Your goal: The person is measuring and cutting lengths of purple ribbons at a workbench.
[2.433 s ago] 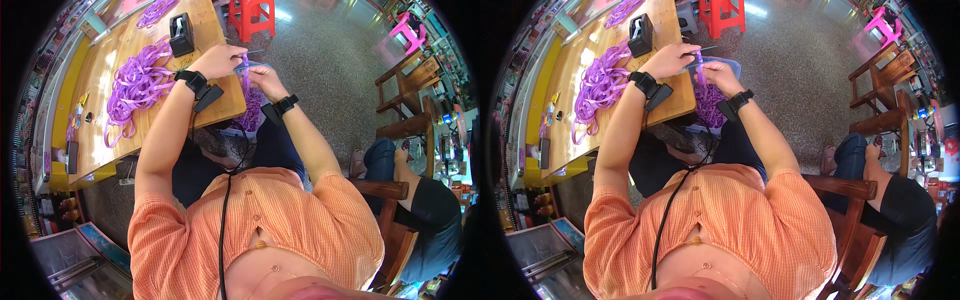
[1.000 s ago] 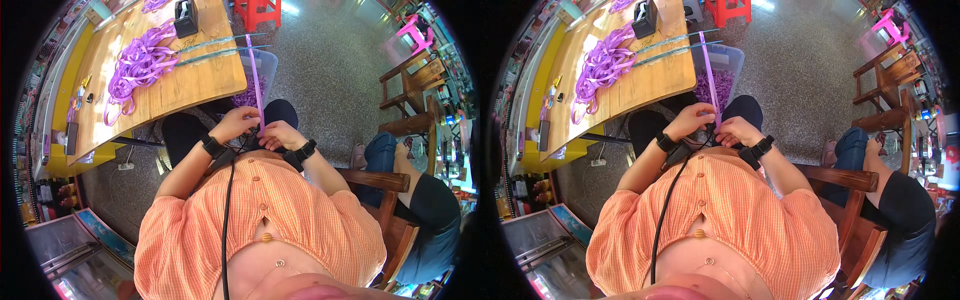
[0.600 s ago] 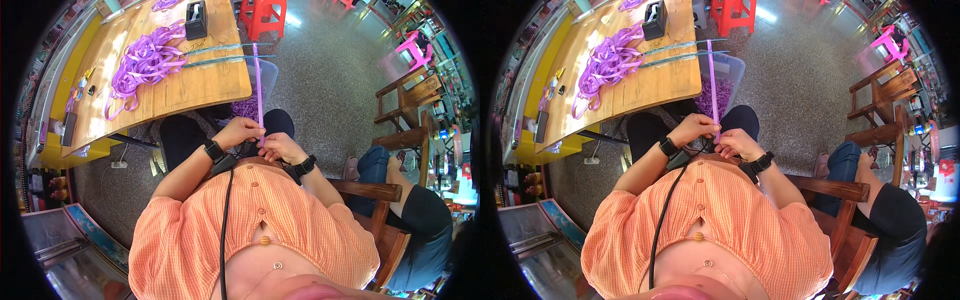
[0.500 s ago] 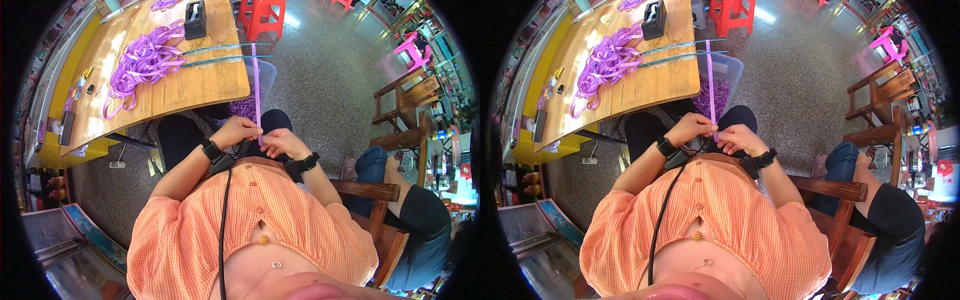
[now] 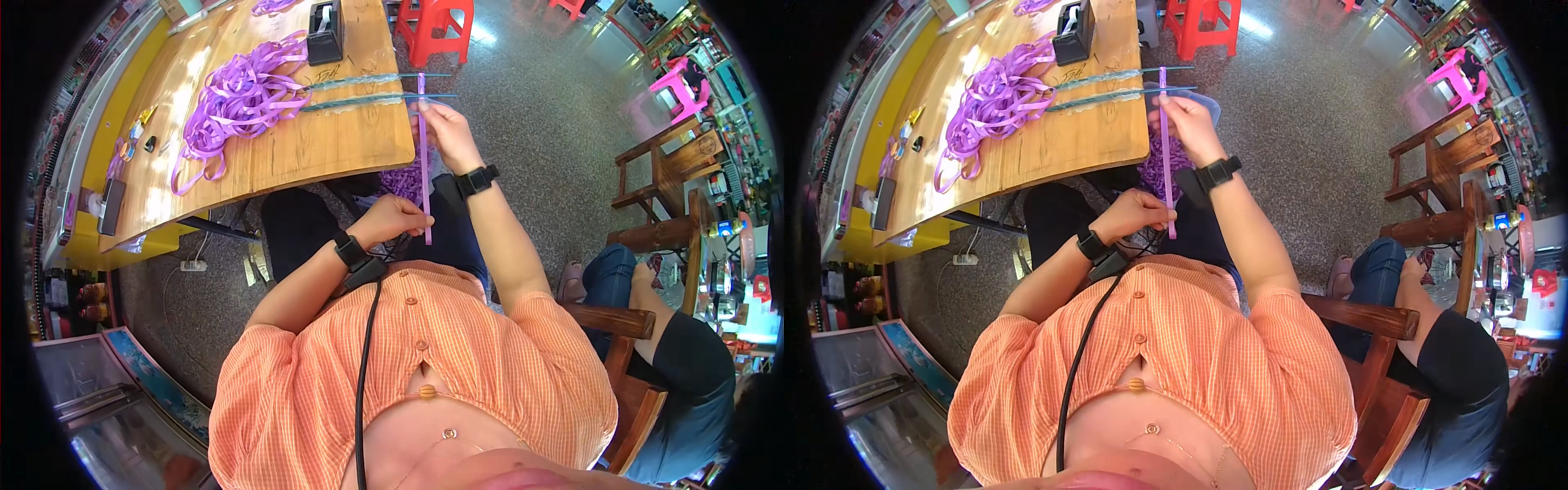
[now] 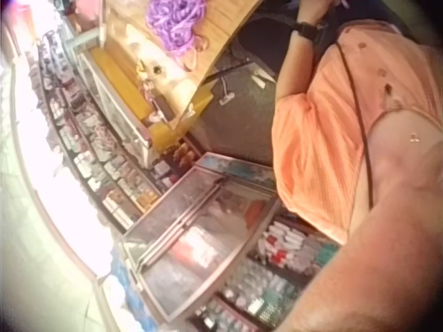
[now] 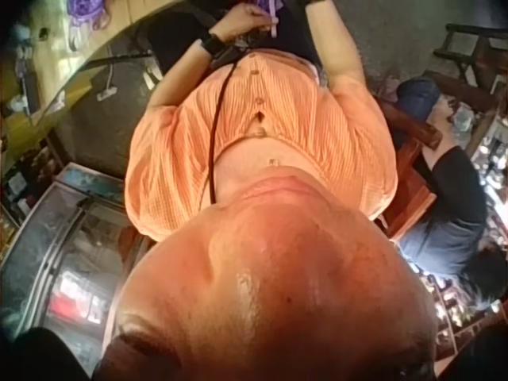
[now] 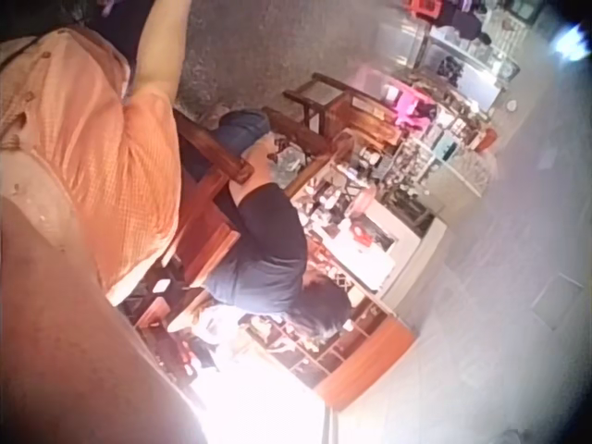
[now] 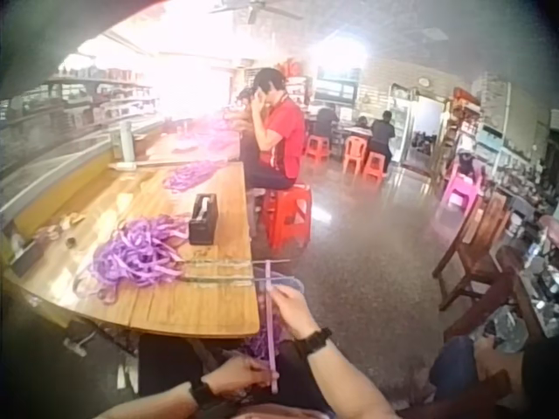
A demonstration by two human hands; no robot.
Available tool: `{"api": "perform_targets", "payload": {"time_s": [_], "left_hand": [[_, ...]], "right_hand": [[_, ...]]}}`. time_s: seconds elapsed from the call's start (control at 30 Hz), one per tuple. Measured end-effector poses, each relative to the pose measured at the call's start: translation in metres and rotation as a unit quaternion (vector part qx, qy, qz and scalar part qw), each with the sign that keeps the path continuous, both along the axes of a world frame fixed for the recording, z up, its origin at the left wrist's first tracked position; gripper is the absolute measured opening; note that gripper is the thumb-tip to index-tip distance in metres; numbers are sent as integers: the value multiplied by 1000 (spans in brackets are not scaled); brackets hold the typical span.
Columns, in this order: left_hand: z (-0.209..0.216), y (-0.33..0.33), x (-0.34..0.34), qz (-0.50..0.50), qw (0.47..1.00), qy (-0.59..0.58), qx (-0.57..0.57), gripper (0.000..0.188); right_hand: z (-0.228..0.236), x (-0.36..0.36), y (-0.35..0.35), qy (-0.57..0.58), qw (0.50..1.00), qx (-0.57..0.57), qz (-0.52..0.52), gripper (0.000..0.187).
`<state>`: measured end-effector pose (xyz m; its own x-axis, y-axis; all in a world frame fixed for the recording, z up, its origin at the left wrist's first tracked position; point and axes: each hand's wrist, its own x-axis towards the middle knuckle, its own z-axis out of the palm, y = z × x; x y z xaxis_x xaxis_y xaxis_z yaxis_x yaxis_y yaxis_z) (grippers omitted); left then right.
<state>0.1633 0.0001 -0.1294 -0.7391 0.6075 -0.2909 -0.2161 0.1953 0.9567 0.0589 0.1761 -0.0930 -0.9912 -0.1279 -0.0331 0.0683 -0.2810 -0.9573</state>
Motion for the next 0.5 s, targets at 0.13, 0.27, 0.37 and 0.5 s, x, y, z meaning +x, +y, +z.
{"api": "perform_targets", "payload": {"time_s": [0.13, 0.27, 0.37, 0.5], "left_hand": [[0, 0, -1, -7, 1000, 8, 2, 22], [0, -1, -2, -8, 1000, 22, -3, 22], [4, 1, -1, -11, 1000, 17, -4, 22], [10, 3, 2, -13, 1000, 9, 1, 24]], "right_hand": [[2, -21, -2, 29, 998, -51, -33, 29], [20, -26, -12, 24, 998, -21, -63, 28], [21, -28, -12, 33, 998, -19, -57, 27], [19, -27, -10, 42, 997, -23, -53, 25]]}}
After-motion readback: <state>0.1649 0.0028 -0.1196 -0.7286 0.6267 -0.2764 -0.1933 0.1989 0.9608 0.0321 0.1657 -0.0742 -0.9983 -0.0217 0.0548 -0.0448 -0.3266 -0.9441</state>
